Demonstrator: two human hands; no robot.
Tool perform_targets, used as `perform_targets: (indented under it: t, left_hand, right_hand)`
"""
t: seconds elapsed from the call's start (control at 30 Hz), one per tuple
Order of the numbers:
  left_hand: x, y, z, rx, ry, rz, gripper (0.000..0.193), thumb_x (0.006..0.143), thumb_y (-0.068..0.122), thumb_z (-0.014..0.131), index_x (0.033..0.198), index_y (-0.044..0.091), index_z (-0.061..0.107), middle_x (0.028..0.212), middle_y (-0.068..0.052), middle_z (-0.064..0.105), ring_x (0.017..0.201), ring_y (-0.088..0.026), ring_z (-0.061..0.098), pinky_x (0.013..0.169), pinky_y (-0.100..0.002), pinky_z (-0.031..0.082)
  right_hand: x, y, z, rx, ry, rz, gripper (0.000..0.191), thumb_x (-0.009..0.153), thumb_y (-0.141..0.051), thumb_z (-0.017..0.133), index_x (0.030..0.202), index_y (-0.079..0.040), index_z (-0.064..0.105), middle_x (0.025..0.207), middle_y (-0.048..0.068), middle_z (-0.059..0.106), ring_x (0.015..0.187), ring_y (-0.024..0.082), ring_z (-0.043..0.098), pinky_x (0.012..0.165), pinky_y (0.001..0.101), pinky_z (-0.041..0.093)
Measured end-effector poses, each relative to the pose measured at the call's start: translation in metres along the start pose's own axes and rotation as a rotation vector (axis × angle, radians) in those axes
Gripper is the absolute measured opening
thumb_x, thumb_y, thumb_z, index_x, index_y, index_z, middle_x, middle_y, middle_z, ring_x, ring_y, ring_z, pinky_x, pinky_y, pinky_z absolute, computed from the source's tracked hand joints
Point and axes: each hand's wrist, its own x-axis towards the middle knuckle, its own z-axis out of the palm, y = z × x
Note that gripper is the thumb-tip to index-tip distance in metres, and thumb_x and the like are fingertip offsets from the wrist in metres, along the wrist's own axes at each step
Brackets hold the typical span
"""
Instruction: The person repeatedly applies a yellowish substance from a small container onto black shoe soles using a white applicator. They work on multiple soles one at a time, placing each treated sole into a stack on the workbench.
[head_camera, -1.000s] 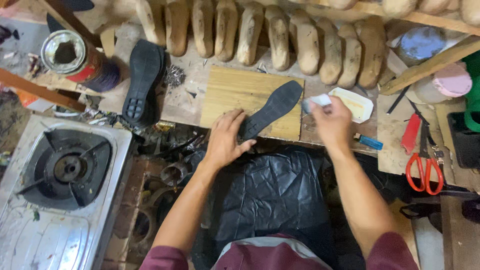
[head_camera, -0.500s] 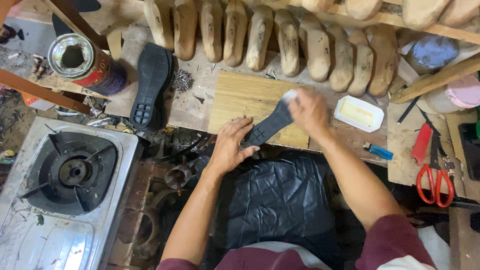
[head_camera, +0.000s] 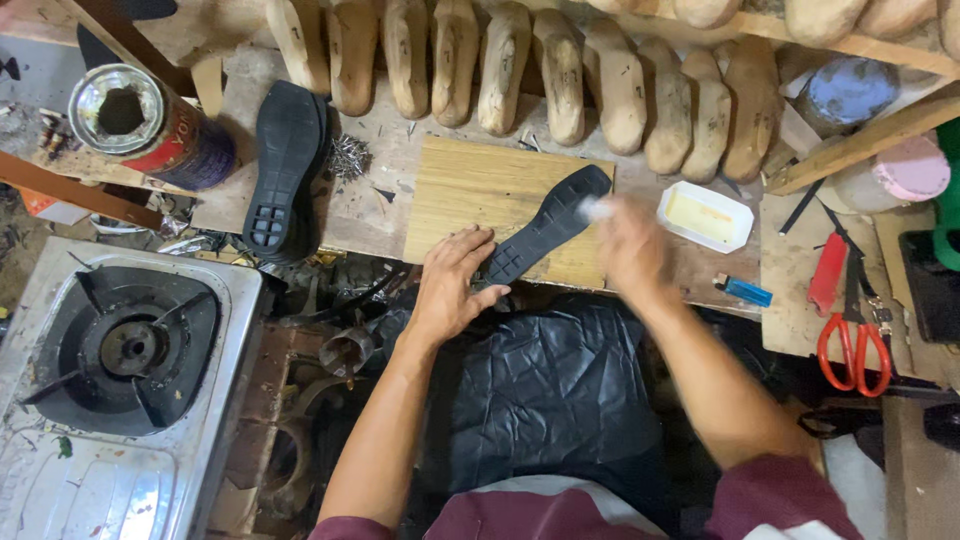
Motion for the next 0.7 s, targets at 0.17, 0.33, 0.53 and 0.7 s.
perform_targets:
  t: [0.17, 0.33, 0.53, 0.7]
  left_hand:
    - [0.002, 0.002, -0.002, 0.068, -0.001, 0.006, 0.068, 0.071, 0.032, 0.088, 0.128, 0.002, 0.068, 0.144, -0.013, 0.06, 0.142, -0.033, 0.048, 0.117, -0.047, 0.032]
    - [0.011, 0.015, 0.011, 0.13, 0.088, -0.036, 0.067, 0.071, 0.037, 0.089, 0.127, 0.006, 0.07, 0.145, -0.014, 0.058, 0.139, -0.033, 0.048, 0.111, -0.048, 0.031]
    - [0.009, 0.007, 0.007, 0.059, 0.04, -0.034, 0.07, 0.07, 0.031, 0.086, 0.131, 0.005, 0.066, 0.147, -0.013, 0.057, 0.143, -0.032, 0.046, 0.114, -0.046, 0.029]
    - [0.006, 0.0, 0.007, 0.008, 0.016, -0.043, 0.064, 0.076, 0.023, 0.085, 0.134, 0.007, 0.064, 0.149, -0.011, 0.058, 0.147, -0.029, 0.045, 0.117, -0.045, 0.029]
  right_hand:
    - [-0.01, -0.036, -0.007, 0.046, -0.24, 0.012, 0.016, 0.091, -0.02, 0.069, 0.104, -0.01, 0.072, 0.094, 0.015, 0.072, 0.085, 0.036, 0.069, 0.073, 0.0467, 0.055]
    - [0.037, -0.008, -0.004, -0.028, -0.067, 0.291, 0.019, 0.096, -0.022, 0.072, 0.111, -0.011, 0.073, 0.096, 0.015, 0.073, 0.089, 0.034, 0.07, 0.079, 0.0449, 0.053]
    - [0.024, -0.017, 0.009, 0.107, -0.232, -0.054, 0.014, 0.09, -0.012, 0.073, 0.104, -0.009, 0.072, 0.094, 0.014, 0.072, 0.09, 0.034, 0.066, 0.08, 0.0471, 0.051]
    - [0.035, -0.027, 0.009, -0.042, -0.095, 0.08, 0.012, 0.092, -0.01, 0.074, 0.103, -0.007, 0.071, 0.094, 0.014, 0.071, 0.09, 0.037, 0.064, 0.079, 0.0498, 0.051]
